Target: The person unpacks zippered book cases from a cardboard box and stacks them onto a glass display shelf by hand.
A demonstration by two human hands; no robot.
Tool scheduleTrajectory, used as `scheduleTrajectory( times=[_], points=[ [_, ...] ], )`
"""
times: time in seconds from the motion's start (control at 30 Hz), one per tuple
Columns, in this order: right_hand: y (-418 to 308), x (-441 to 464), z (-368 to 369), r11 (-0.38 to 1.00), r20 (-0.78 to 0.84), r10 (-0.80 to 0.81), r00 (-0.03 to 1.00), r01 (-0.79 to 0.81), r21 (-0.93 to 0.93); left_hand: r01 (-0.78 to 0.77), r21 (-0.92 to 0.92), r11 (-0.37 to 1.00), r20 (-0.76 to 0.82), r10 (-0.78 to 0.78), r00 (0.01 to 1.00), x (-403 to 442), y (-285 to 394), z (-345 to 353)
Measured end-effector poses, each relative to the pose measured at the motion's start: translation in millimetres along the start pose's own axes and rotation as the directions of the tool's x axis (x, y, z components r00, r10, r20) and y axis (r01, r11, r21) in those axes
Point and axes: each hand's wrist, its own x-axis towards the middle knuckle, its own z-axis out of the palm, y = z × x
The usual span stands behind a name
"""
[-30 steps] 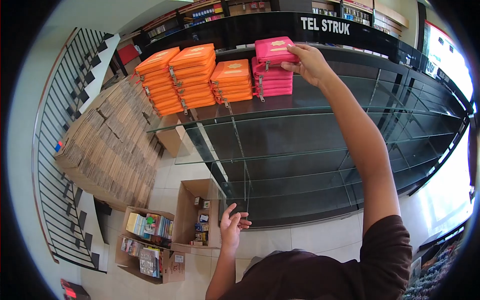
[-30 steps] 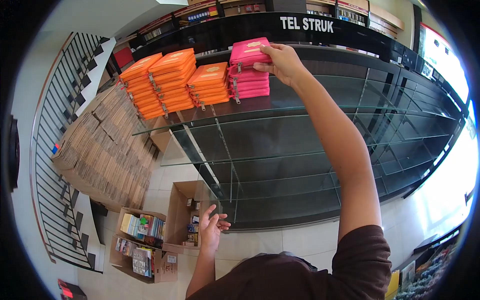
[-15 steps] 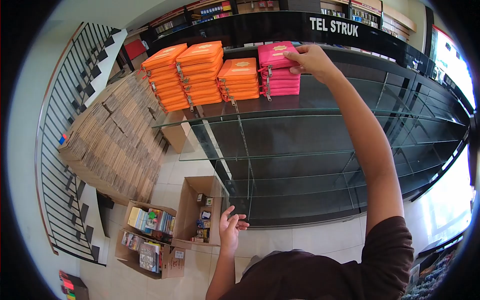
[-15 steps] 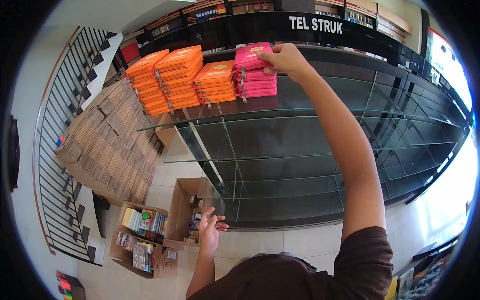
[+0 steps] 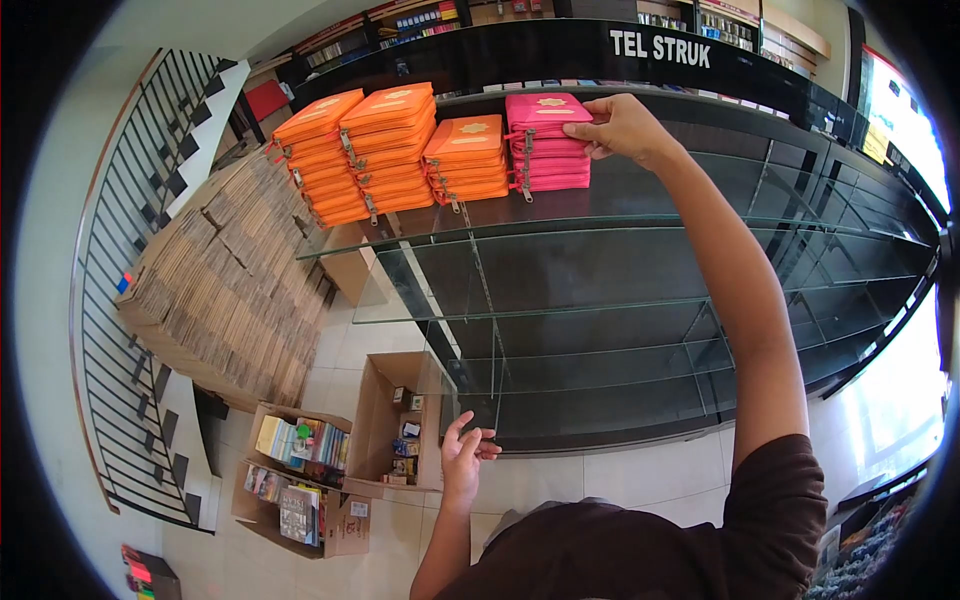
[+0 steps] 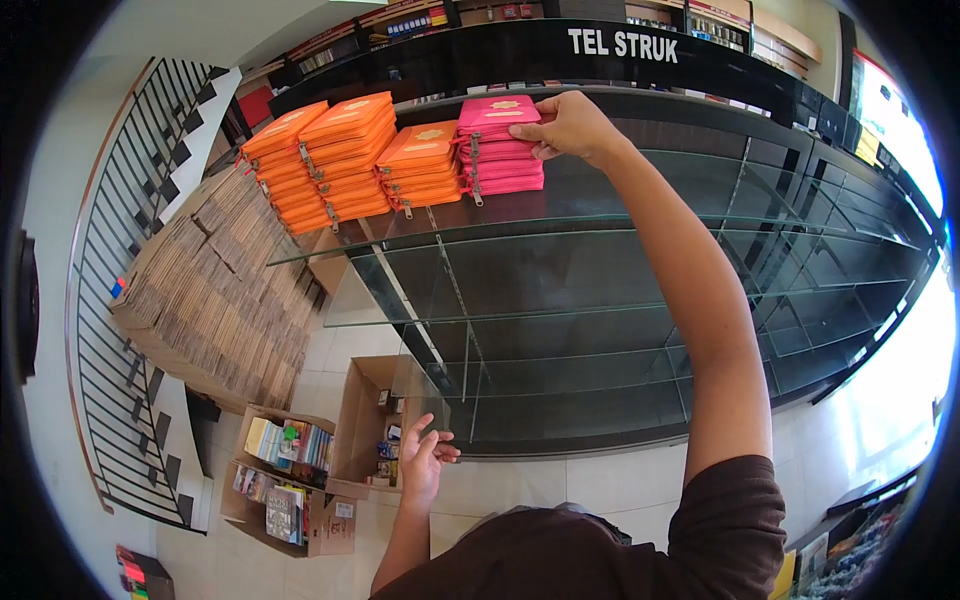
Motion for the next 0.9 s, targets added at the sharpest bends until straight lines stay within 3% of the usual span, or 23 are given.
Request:
scheduleTrajectory(
  times=[0.13, 0.2, 0.23, 0.3, 0.37, 0.4, 0.47, 0.5, 0.53, 0.57, 0.6, 0.67, 0.7, 0.73, 0.77, 0.83, 0.87, 0.9],
  points=[
    [6.6, 0.4, 2.3, 1.000, -0.022, -0.008, 1.000, 0.008, -0.021, -0.003, 0.004, 1.000, -0.008, 0.003, 1.000, -1.8, -0.2, -1.2],
    [3.5, -13.7, 10.2, 0.987, -0.203, -0.102, 0.974, 0.075, -0.140, -0.005, 0.010, 1.000, -0.009, 0.005, 1.000, -2.5, -0.2, -2.2],
    [0.7, -23.0, 15.9, 0.974, -0.284, -0.158, 0.946, 0.102, -0.202, -0.006, 0.013, 1.000, -0.009, 0.006, 1.000, -3.2, -0.8, -3.6],
    [5.6, -36.8, 15.1, 0.841, -0.333, -0.465, 0.820, 0.293, -0.454, 0.000, 0.006, 1.000, -0.018, 0.000, 1.000, -5.6, -1.1, -4.9],
    [-5.0, -63.4, 26.3, 0.837, -0.344, -0.526, 0.778, 0.401, -0.374, 0.012, -0.016, 1.000, -0.044, -0.012, 0.999, -9.3, -0.6, -4.7],
    [-13.6, -85.5, 37.4, 0.898, -0.343, -0.439, 0.830, 0.410, -0.156, 0.030, 0.000, 1.000, -0.043, -0.030, 0.999, -11.9, -2.3, -5.4],
    [-0.3, -121.4, 57.6, 0.876, -0.151, -0.315, 0.937, 0.348, 0.335, 0.063, 0.031, 0.998, -0.050, -0.061, 0.997, -15.1, -6.6, -7.9],
    [7.3, -141.1, 69.3, 0.861, -0.026, -0.335, 0.942, 0.317, 0.398, 0.094, 0.091, 0.991, -0.065, -0.088, 0.994, -16.2, -9.2, -12.3],
    [22.1, -157.2, 81.3, 0.884, 0.134, -0.346, 0.929, 0.275, 0.377, 0.130, 0.149, 0.980, -0.086, -0.118, 0.989, -18.8, -13.9, -18.3],
    [37.0, -168.1, 96.8, 0.908, 0.279, -0.402, 0.872, 0.339, 0.247, 0.168, 0.203, 0.965, -0.111, -0.148, 0.983, -22.0, -18.7, -23.9],
    [51.2, -178.7, 115.9, 0.919, 0.425, -0.386, 0.819, 0.300, 0.257, 0.209, 0.251, 0.945, -0.142, -0.177, 0.974, -27.5, -21.8, -27.9],
    [99.8, -195.9, 160.6, 0.971, 0.698, -0.228, 0.679, 0.107, 0.214, 0.209, 0.093, 0.973, -0.190, -0.189, 0.963, -40.0, -22.8, -16.6],
    [132.2, -202.1, 183.0, 0.984, 0.794, -0.176, 0.582, 0.119, 0.131, 0.231, -0.030, 0.973, -0.210, -0.232, 0.950, -42.0, -37.7, -24.5],
    [168.2, -211.7, 203.5, 0.991, 0.856, -0.107, 0.505, 0.129, 0.048, 0.244, -0.152, 0.958, -0.221, -0.273, 0.936, -44.6, -52.7, -33.4],
    [202.9, -223.6, 222.1, 0.988, 0.904, -0.031, 0.427, 0.148, -0.037, 0.339, -0.095, 0.936, -0.248, -0.352, 0.902, -48.7, -67.7, -41.5],
    [261.5, -252.4, 254.5, 0.959, 0.946, 0.160, 0.283, 0.183, -0.217, 0.354, -0.194, 0.915, -0.324, -0.400, 0.857, -62.6, -103.1, -61.3],
    [294.6, -274.5, 272.4, 0.932, 0.949, 0.169, 0.266, 0.270, -0.242, 0.357, -0.248, 0.900, -0.358, -0.428, 0.830, -75.2, -124.3, -73.4],
    [321.7, -298.9, 287.9, 0.898, 0.952, 0.176, 0.251, 0.354, -0.259, 0.379, -0.125, 0.917, -0.435, -0.394, 0.810, -91.5, -146.3, -87.0]
  ],
)
